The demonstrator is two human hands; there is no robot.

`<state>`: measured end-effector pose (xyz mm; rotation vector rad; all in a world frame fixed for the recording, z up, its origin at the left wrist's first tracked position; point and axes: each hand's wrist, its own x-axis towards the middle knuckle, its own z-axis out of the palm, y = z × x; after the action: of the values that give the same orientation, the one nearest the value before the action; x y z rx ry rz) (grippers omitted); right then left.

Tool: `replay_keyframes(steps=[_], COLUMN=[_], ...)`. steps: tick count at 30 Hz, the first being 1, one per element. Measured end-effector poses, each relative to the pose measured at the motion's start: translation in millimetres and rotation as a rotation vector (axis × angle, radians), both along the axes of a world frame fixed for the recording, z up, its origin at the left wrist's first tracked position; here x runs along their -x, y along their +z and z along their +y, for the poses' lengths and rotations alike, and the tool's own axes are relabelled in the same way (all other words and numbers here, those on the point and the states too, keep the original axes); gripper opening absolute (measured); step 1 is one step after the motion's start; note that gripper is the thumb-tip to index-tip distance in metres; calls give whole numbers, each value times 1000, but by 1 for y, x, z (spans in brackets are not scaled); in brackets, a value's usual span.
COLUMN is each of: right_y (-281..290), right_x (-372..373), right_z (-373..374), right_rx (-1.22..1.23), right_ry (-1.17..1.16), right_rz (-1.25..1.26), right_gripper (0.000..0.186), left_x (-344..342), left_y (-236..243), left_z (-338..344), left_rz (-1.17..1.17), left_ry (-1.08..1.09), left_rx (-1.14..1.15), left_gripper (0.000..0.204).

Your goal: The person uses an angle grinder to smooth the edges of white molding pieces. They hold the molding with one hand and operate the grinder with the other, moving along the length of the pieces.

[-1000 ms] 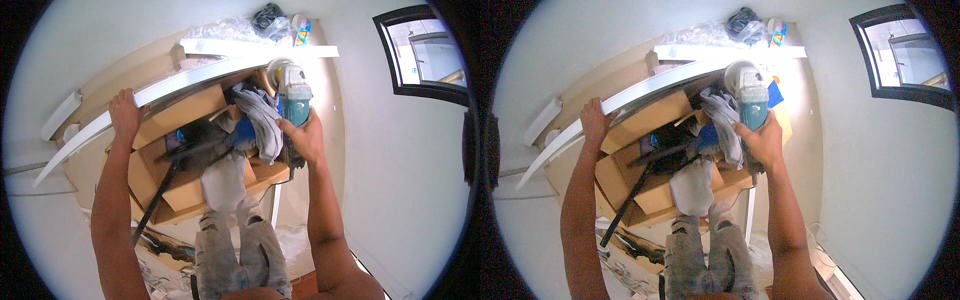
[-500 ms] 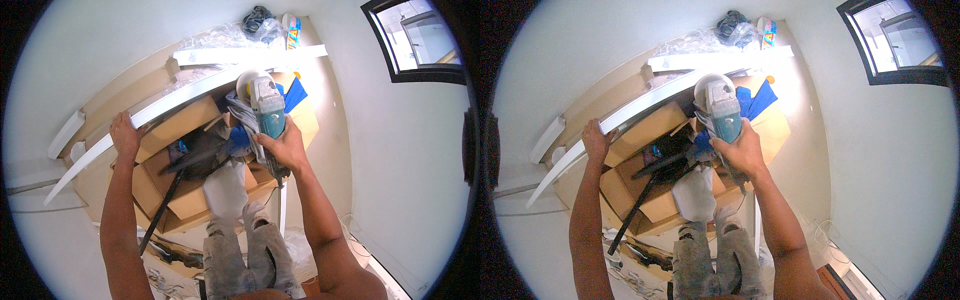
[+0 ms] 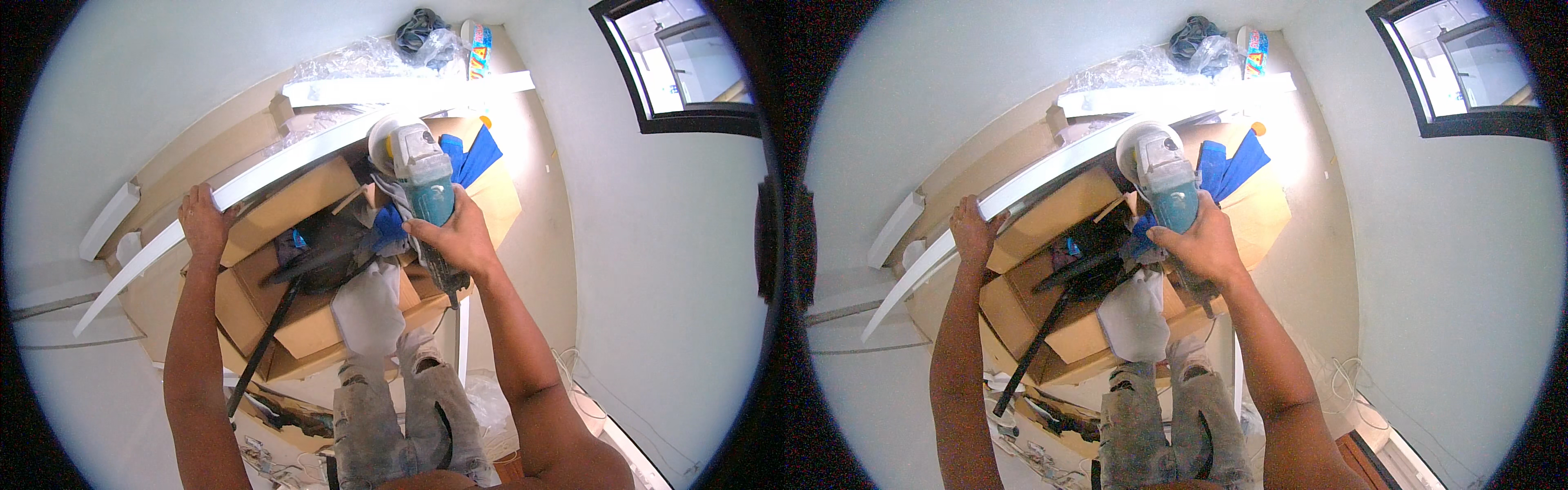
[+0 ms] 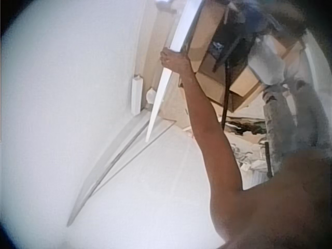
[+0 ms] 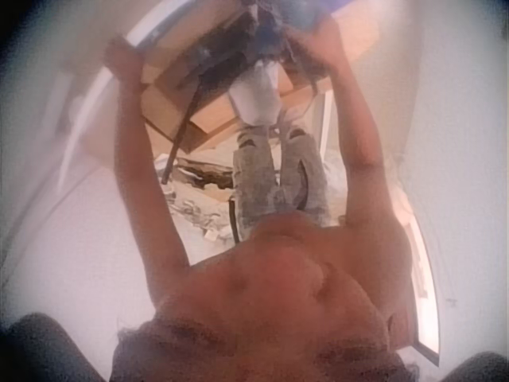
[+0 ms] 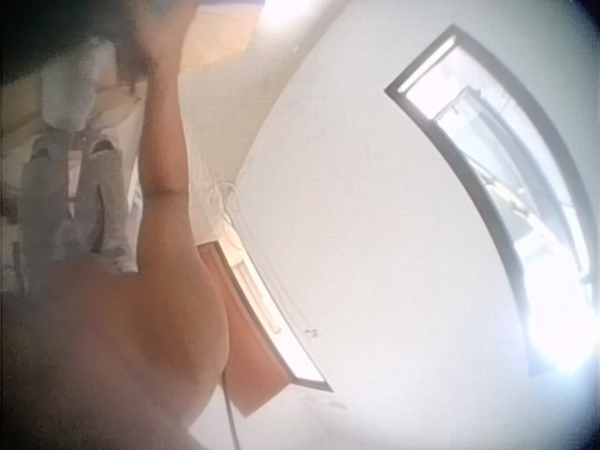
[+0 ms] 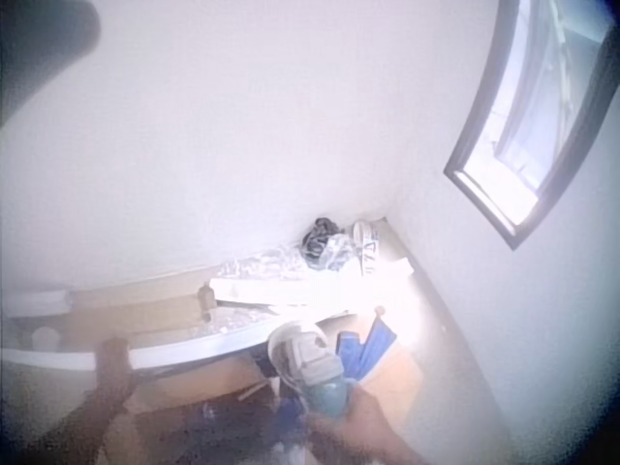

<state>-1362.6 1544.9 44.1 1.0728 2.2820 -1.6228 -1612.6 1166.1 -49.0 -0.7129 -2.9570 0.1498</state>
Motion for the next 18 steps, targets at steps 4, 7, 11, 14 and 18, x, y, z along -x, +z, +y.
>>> replay_keyframes(steps=[4, 7, 11, 14, 18], right_y=[2, 6, 8, 6, 2], right_x=[2, 0, -3, -5, -6], right_z=[0, 2, 10, 14, 13], right_rx=[-104, -145, -139, -158, -149], right_ry=[9, -13, -33, -51, -52], right_rz=[-14, -36, -68, -51, -42], right_gripper=[72, 69, 74, 71, 72], left_x=[1, 3, 2, 0, 2], left_y=[0, 0, -2, -3, -1], left_z=[-1, -1, 0, 1, 0], left_rz=[-11, -84, -83, -38, -97], left_ry=[-10, 35, 102, 89, 118], left_rx=[-33, -27, 36, 44, 59], left_gripper=[69, 72, 64, 65, 68])
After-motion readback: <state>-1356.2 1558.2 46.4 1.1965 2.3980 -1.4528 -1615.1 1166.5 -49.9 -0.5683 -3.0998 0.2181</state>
